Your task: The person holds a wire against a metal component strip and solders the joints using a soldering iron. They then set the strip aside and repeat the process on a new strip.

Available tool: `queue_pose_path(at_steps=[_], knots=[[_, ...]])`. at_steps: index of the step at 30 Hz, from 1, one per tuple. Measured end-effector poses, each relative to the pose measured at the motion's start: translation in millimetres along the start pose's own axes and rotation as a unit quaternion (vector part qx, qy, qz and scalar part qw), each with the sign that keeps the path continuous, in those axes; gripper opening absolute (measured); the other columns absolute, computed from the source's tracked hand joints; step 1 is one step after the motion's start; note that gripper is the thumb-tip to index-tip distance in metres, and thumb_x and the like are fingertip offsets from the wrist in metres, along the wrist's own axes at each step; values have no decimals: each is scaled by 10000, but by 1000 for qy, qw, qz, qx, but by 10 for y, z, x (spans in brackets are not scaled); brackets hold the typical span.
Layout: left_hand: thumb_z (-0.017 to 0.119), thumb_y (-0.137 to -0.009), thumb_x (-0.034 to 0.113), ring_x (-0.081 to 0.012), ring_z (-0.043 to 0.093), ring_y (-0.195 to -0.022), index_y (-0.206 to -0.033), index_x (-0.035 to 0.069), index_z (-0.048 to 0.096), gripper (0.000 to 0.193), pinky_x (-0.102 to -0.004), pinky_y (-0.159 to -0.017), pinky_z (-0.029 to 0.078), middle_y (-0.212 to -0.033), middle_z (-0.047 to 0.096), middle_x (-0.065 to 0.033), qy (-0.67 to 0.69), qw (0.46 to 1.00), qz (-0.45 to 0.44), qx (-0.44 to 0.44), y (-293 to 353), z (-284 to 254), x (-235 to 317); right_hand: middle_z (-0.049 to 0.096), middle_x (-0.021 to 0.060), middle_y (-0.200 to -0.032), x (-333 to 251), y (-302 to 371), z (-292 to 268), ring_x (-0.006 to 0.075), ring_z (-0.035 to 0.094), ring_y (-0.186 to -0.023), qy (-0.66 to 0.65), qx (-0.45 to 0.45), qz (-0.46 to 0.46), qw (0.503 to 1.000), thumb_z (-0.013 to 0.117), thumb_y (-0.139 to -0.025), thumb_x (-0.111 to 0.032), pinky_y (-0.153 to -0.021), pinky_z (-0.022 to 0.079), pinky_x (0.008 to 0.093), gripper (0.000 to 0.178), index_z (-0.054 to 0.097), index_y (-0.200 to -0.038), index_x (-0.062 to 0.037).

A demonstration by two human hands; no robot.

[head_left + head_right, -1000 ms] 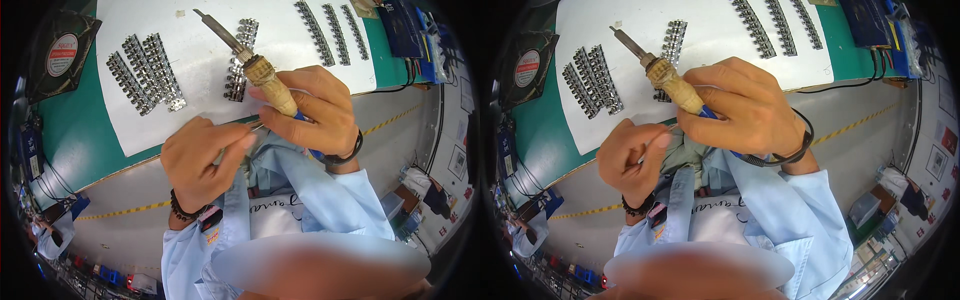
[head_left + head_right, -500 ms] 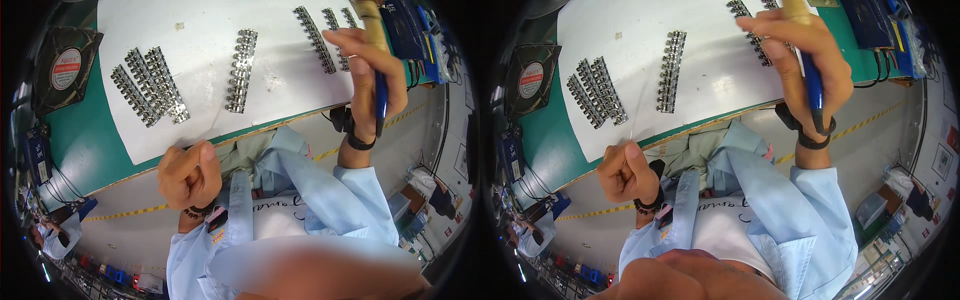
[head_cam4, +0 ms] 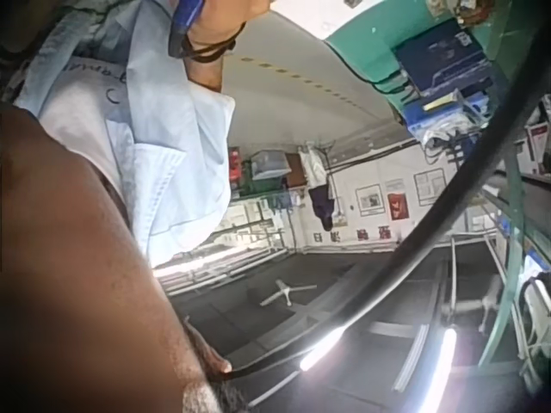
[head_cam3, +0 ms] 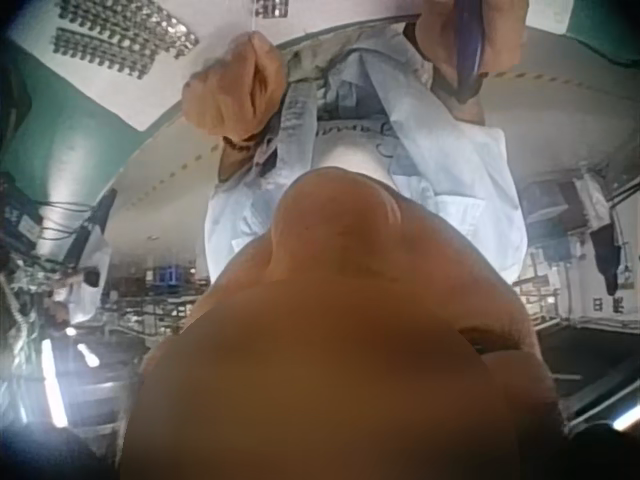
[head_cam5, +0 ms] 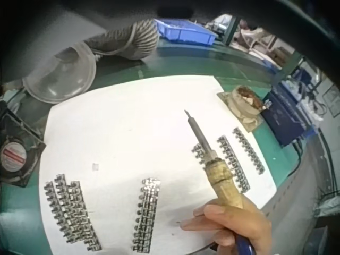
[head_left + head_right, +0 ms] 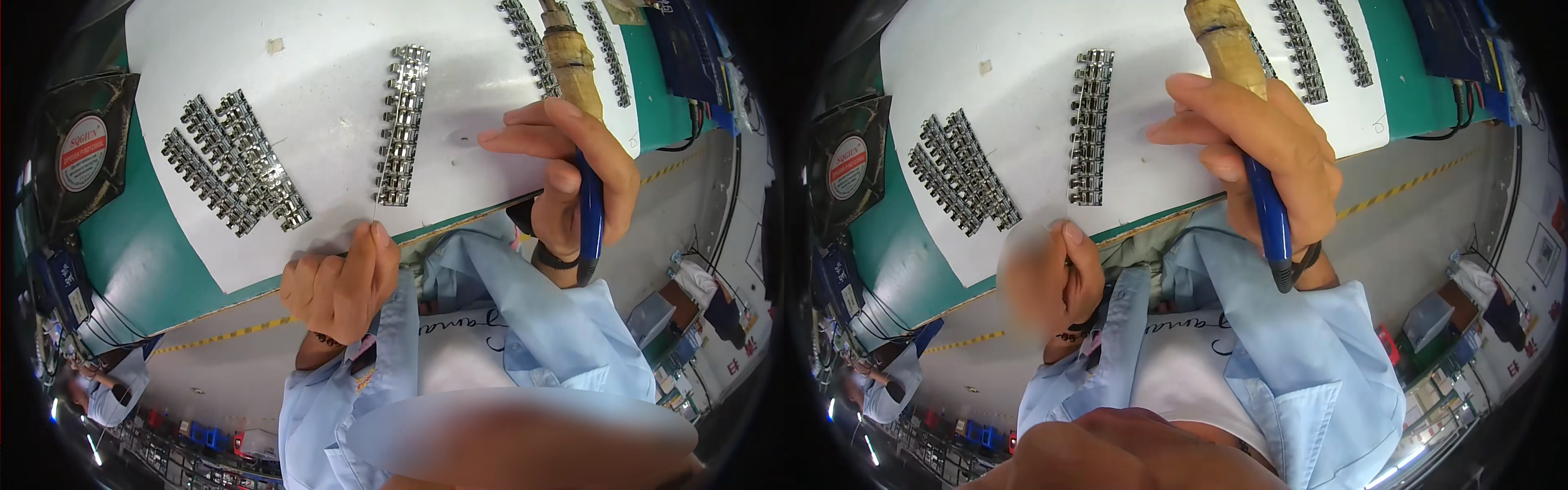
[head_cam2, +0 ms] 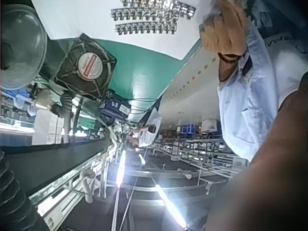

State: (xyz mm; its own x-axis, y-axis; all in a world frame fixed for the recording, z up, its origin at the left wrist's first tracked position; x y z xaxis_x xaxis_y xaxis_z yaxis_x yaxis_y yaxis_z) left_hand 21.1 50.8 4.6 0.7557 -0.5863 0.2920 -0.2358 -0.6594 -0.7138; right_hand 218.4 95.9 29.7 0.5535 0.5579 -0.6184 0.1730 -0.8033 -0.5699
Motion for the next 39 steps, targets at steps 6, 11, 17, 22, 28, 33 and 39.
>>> queue_pose_path(at_steps=[6,11,17,22,28,33,39], knots=[[785,-717,64,-153,386,-447,-856,67,684,172,-294,-442,221,-555,488,21,-7,1000,-2,-25,-41,43,9,699,209,-730,-24,-6,36,288,700,-730,6,23,-1,1000,501,-1030,-338,-715,548,371,459,523,-1194,90],[765,-723,61,-166,449,-489,-856,81,666,167,-302,-464,252,-583,516,15,-2,998,-32,-62,-76,102,-12,688,183,-715,-83,-49,-10,227,644,-657,30,13,-17,999,527,-1014,-372,-648,485,324,473,591,-1149,78],[746,-706,19,-174,469,-501,-816,97,631,177,-309,-486,291,-605,533,13,-4,995,-73,-63,-111,112,-7,677,165,-710,-77,6,-112,181,593,-613,15,95,-23,995,551,-999,-382,-584,411,284,483,627,-1124,78],[731,-689,-28,-177,465,-498,-776,108,592,213,-311,-491,305,-606,536,16,-3,992,-108,-69,-126,121,-29,679,158,-710,-54,25,-132,188,608,-622,13,89,-19,996,534,-1014,-368,-596,439,286,471,623,-1116,83],[723,-690,-47,-174,444,-481,-774,109,581,227,-307,-477,296,-610,538,19,14,990,-123,-73,-143,108,-48,699,176,-760,47,7,-35,212,625,-655,-46,69,6,997,498,-1040,-304,-686,502,308,381,610,-1089,57],[715,-692,-56,-169,428,-463,-773,102,576,226,-299,-457,299,-627,553,14,32,985,-144,-92,-146,140,-98,715,200,-900,-19,-81,149,234,648,-786,-23,30,-38,999,554,-1001,-105,-777,518,315,127,568,-1051,11],[714,-683,-57,-176,467,-472,-757,96,571,223,-295,-452,340,-630,559,-1,38,985,-149,-79,-155,136,-114,700,205,-1042,-106,-161,468,264,646,-941,9,-75,-45,996,628,-838,138,-811,516,329,282,538,-1042,-35]])
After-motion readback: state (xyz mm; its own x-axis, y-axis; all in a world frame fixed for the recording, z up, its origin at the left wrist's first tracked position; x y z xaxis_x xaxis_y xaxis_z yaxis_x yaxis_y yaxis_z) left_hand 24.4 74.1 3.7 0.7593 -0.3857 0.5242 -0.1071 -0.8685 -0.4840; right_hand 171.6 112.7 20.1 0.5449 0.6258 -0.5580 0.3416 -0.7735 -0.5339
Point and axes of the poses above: each hand's wrist, its own y-axis away from the middle knuckle, its own z-axis out of the palm, x = y × z, the point moved 10 cm from there along -y, towards the middle knuckle
